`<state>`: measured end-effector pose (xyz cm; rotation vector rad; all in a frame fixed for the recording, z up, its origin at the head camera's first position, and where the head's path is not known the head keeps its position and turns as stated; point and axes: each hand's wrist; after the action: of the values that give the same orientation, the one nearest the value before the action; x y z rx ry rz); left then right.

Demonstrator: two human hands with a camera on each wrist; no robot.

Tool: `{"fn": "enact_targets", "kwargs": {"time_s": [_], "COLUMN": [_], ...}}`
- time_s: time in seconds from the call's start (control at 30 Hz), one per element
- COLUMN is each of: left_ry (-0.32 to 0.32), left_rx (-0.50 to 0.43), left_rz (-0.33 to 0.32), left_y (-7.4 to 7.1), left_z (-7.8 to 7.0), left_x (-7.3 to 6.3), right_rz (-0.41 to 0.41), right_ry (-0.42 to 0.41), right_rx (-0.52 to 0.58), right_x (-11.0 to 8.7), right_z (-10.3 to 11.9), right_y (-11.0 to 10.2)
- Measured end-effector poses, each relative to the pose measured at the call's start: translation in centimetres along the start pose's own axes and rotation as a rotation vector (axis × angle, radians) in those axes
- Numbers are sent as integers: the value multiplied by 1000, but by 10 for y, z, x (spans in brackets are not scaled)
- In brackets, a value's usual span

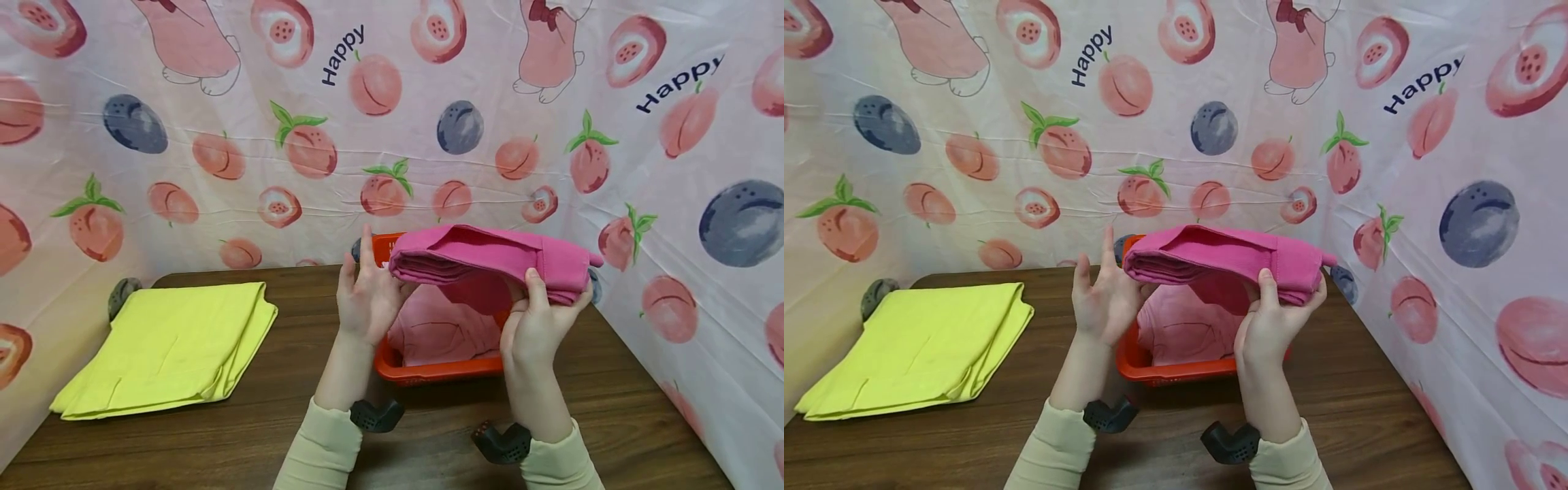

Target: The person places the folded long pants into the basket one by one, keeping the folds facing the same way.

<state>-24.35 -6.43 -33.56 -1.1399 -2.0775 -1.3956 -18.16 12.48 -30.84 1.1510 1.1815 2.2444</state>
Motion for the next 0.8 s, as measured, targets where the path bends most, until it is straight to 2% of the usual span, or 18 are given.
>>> {"fn": "enact_targets", "kwargs": {"time_s": [0.17,0.33,0.4,0.57,0.7,0.8], "left_ry": [103,153,141,57,-2,-38], "left_rx": [120,254,311,414,415,377], "left_rz": [-27,-61,-89,-136,-167,-196], "left_y": [14,23,26,28,31,32], "left_z": [12,20,21,19,15,13], "left_x": [3,3,4,3,3,3], "right_rz": [18,40,66,164,234,263], "right_ry": [-90,-182,-228,-332,-431,-505], "right_rx": [-55,-177,-263,-411,-503,-570], "right_x": [-7,-13,-16,-25,-30,-35], "right_z": [-5,-9,-12,-19,-26,-32], "right_y": [4,5,4,0,-3,-5]}}
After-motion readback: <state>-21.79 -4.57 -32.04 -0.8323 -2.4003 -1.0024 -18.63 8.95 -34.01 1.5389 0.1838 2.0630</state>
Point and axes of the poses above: each hand's wrist, its own x-axis towards the middle knuckle, its own y-axis out of the palm, z = x × y, and after that the axes turned 8 degrees about z, right-handed
